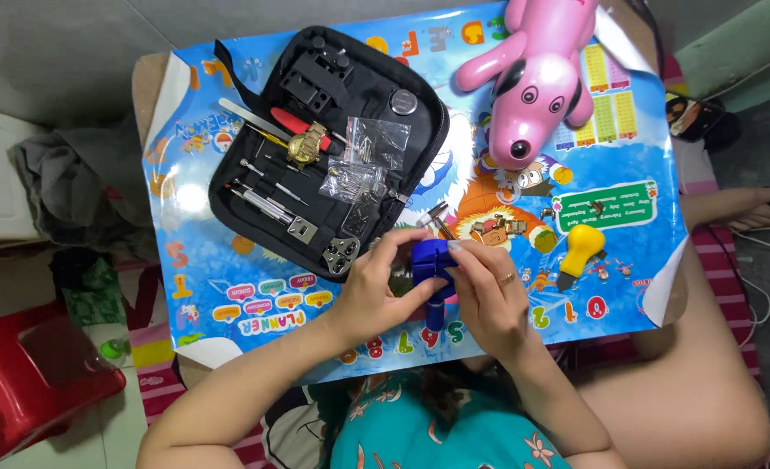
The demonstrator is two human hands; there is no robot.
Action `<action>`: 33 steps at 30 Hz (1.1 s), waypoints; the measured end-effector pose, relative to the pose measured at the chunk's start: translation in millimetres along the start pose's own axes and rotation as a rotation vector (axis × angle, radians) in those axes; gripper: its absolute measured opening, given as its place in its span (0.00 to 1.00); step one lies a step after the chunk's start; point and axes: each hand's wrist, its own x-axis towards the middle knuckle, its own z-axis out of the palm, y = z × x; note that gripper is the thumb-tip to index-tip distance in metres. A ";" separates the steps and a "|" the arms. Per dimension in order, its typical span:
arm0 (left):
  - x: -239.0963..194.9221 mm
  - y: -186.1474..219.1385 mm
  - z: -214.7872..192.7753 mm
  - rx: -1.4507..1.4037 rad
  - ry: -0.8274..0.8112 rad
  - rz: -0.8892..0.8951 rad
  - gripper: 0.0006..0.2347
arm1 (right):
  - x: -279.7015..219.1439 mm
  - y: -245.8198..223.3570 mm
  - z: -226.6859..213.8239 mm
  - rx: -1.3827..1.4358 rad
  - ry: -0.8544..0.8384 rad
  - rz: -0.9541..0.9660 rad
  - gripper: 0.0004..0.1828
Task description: Adjusting a watch band by inserting pins using a link removal tool and a small punch.
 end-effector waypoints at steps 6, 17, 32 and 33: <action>0.3 -8.9 4.7 -0.158 0.016 -0.020 0.21 | 1.7 0.5 0.1 -0.074 0.104 -0.039 0.12; 9.5 -20.2 -21.7 0.330 0.021 0.384 0.06 | -9.8 10.2 -48.6 -0.096 0.086 0.292 0.12; -12.3 -13.7 21.2 0.750 -0.330 0.370 0.07 | -3.8 -25.5 -40.0 -0.038 -0.008 0.300 0.16; -13.1 -18.4 18.5 0.748 -0.330 0.372 0.07 | -7.4 -25.0 -39.1 -0.040 -0.008 0.300 0.16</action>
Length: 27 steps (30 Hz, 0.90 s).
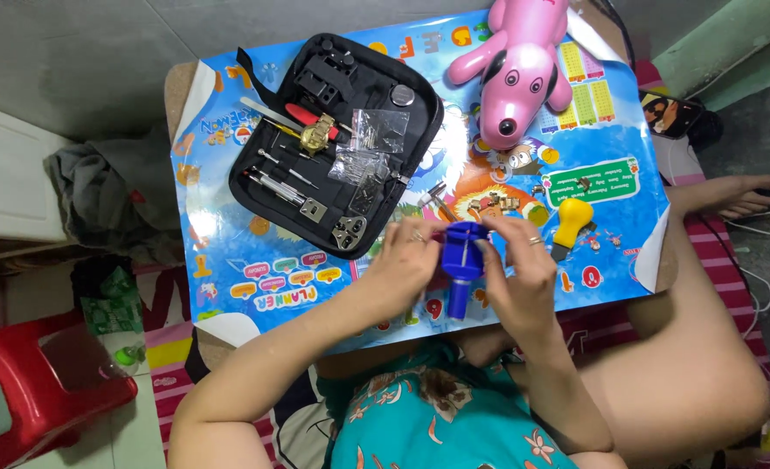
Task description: Adjusting a watch band by inserting pins using a link removal tool and a small punch.
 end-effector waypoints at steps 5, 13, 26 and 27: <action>3.0 -21.4 -10.8 0.103 0.484 -0.031 0.02 | -25.6 18.7 17.5 -0.059 -0.116 -0.039 0.15; 5.2 -7.1 -19.3 -0.406 0.547 -0.067 0.05 | 1.3 3.9 -7.2 0.030 -0.011 0.003 0.14; -0.1 -2.2 -22.0 -0.719 0.359 0.121 0.09 | -3.4 -2.2 10.0 0.184 -0.103 -0.169 0.14; -1.3 -4.7 -27.1 -0.720 0.362 0.128 0.09 | -5.2 -1.6 7.0 0.178 -0.099 -0.173 0.14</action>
